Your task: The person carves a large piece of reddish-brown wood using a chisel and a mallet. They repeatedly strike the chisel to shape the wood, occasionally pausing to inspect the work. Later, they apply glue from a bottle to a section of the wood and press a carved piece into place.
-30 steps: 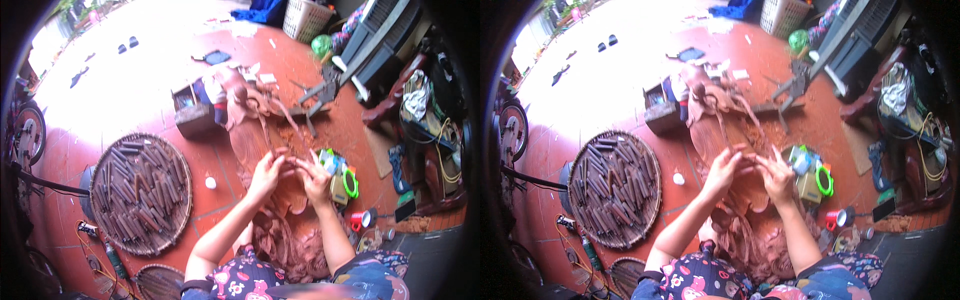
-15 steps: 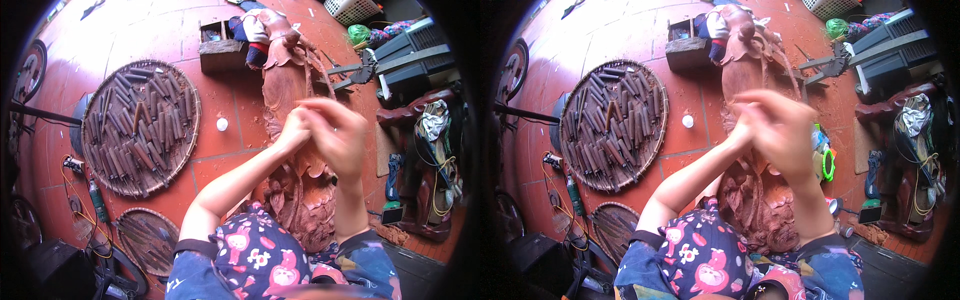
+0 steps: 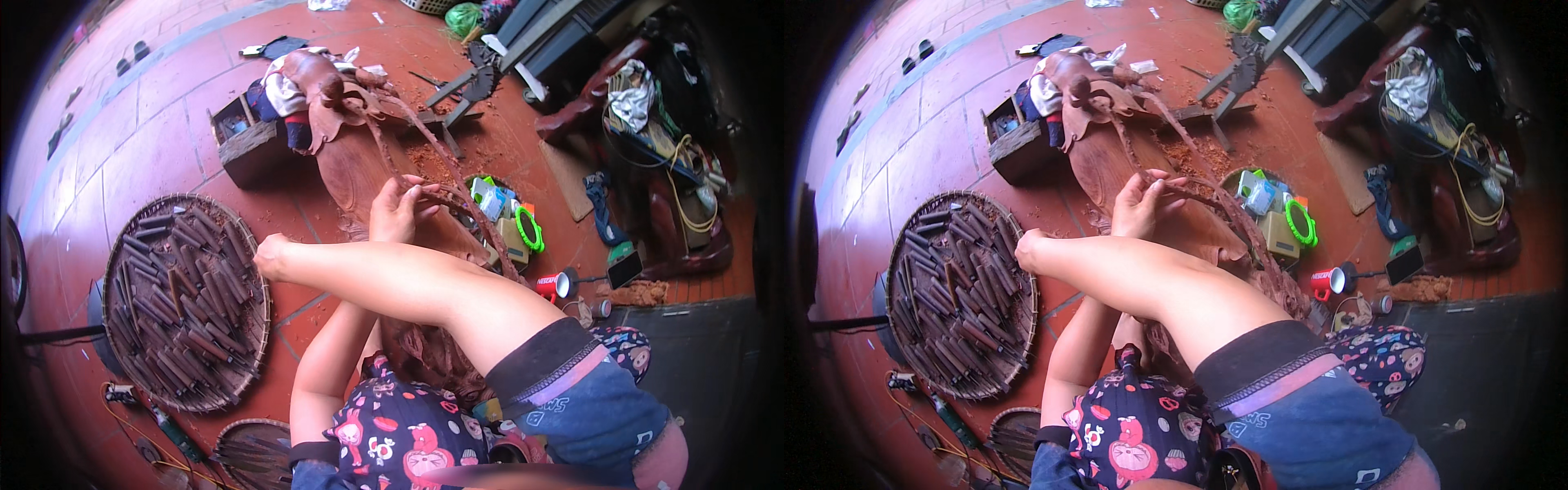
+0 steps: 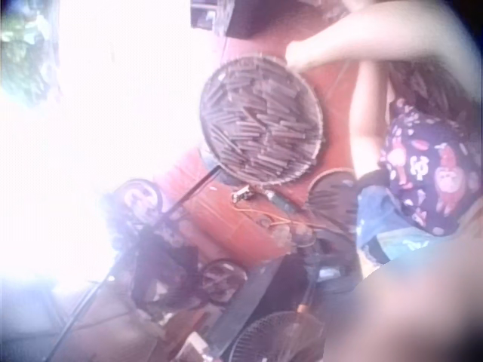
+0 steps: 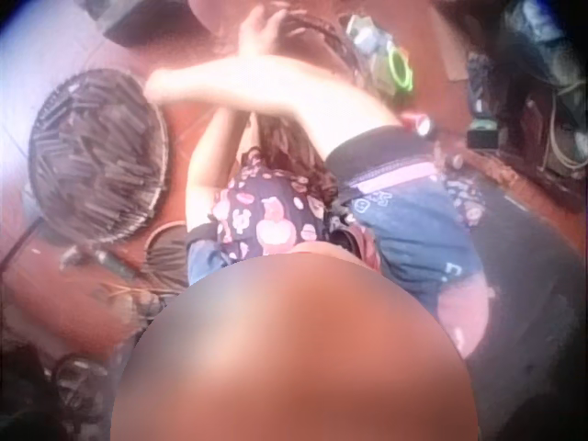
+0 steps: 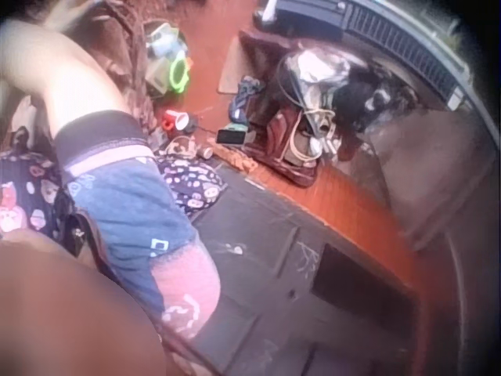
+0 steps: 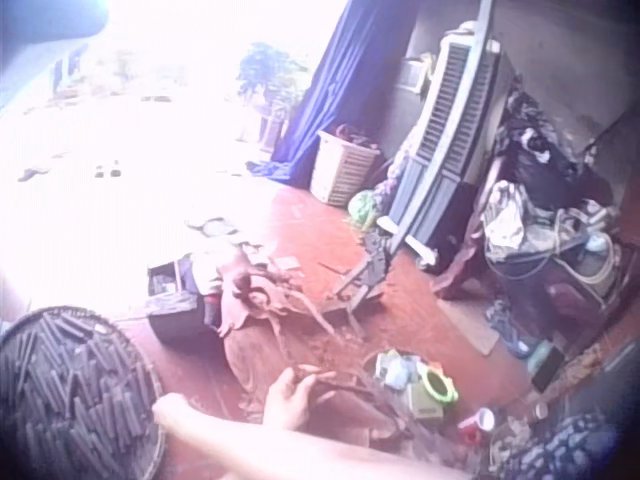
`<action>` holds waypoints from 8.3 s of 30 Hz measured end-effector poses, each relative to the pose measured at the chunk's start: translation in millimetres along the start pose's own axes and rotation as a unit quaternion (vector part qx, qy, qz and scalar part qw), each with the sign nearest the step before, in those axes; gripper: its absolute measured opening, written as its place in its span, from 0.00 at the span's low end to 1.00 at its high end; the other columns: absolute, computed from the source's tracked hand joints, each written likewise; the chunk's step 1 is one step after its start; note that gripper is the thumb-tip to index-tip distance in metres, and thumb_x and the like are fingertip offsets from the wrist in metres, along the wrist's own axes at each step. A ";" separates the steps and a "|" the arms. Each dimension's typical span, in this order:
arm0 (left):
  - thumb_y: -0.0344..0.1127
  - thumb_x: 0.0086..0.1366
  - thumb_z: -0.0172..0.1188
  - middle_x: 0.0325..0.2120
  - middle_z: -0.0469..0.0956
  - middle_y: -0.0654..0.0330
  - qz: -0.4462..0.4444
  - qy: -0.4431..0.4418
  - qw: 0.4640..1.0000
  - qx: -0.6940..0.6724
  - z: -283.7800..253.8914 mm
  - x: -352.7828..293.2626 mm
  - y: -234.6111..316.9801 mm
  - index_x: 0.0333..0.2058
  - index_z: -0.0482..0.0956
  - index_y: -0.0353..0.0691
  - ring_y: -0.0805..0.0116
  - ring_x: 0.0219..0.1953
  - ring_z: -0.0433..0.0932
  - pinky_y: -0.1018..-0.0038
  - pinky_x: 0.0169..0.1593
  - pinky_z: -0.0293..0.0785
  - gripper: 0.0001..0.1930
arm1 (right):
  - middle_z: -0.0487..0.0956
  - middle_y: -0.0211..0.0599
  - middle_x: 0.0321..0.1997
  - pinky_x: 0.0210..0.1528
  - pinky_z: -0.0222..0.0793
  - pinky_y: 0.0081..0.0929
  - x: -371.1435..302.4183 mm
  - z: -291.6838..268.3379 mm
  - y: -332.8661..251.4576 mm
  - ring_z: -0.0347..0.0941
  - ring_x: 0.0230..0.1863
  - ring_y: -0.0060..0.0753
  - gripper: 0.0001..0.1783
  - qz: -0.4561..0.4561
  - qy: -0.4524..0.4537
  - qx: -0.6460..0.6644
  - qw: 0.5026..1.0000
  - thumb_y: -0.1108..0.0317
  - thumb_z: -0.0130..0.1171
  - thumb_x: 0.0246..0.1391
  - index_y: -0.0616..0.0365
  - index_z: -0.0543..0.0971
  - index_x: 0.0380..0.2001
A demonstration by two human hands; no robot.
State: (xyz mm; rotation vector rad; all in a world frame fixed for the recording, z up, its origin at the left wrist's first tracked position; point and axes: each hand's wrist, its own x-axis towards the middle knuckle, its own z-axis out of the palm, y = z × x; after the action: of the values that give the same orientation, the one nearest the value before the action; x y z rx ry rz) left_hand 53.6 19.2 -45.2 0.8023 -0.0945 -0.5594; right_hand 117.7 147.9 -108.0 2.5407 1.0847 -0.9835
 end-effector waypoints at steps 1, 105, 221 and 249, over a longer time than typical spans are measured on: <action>0.30 0.74 0.47 0.45 0.80 0.47 -0.006 -0.002 1.000 0.003 2.0 -1.4 2.5 0.48 0.69 0.36 0.59 0.49 0.80 0.69 0.48 0.81 0.08 | 0.82 0.34 0.52 0.50 0.77 0.43 -3.9 -3.5 1.4 0.79 0.52 0.37 0.15 -0.012 0.028 0.012 0.999 0.65 0.57 0.55 0.48 0.84 0.46; 0.33 0.75 0.44 0.53 0.72 0.35 -0.043 0.063 0.991 0.106 13.4 -28.5 38.1 0.52 0.64 0.38 0.54 0.49 0.81 0.69 0.50 0.83 0.11 | 0.74 0.30 0.26 0.18 0.64 0.24 -400.2 210.7 106.8 0.72 0.19 0.28 0.47 0.026 0.699 0.332 0.632 0.43 0.79 0.32 0.58 0.69 0.50; 0.33 0.75 0.44 0.52 0.74 0.37 -0.023 0.071 0.985 0.155 11.9 -31.3 35.4 0.60 0.60 0.34 0.50 0.52 0.79 0.68 0.51 0.82 0.18 | 0.74 0.20 0.18 0.14 0.55 0.18 -394.6 190.4 105.2 0.65 0.13 0.18 0.32 0.082 0.710 0.280 0.641 0.52 0.76 0.43 0.60 0.76 0.46; 0.32 0.75 0.44 0.54 0.71 0.36 -0.027 0.071 0.990 0.120 13.7 -30.1 34.8 0.53 0.65 0.39 0.55 0.49 0.81 0.71 0.49 0.83 0.11 | 0.78 0.43 0.33 0.28 0.72 0.24 -406.6 220.4 109.4 0.76 0.30 0.29 0.38 0.031 0.708 0.521 0.476 0.57 0.77 0.40 0.63 0.68 0.50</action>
State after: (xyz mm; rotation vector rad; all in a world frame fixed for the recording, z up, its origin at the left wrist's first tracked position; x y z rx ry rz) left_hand 39.3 44.9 -7.3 1.0785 -0.0087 -0.5465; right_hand -121.2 -252.7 -16.8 4.2646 0.2886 1.5726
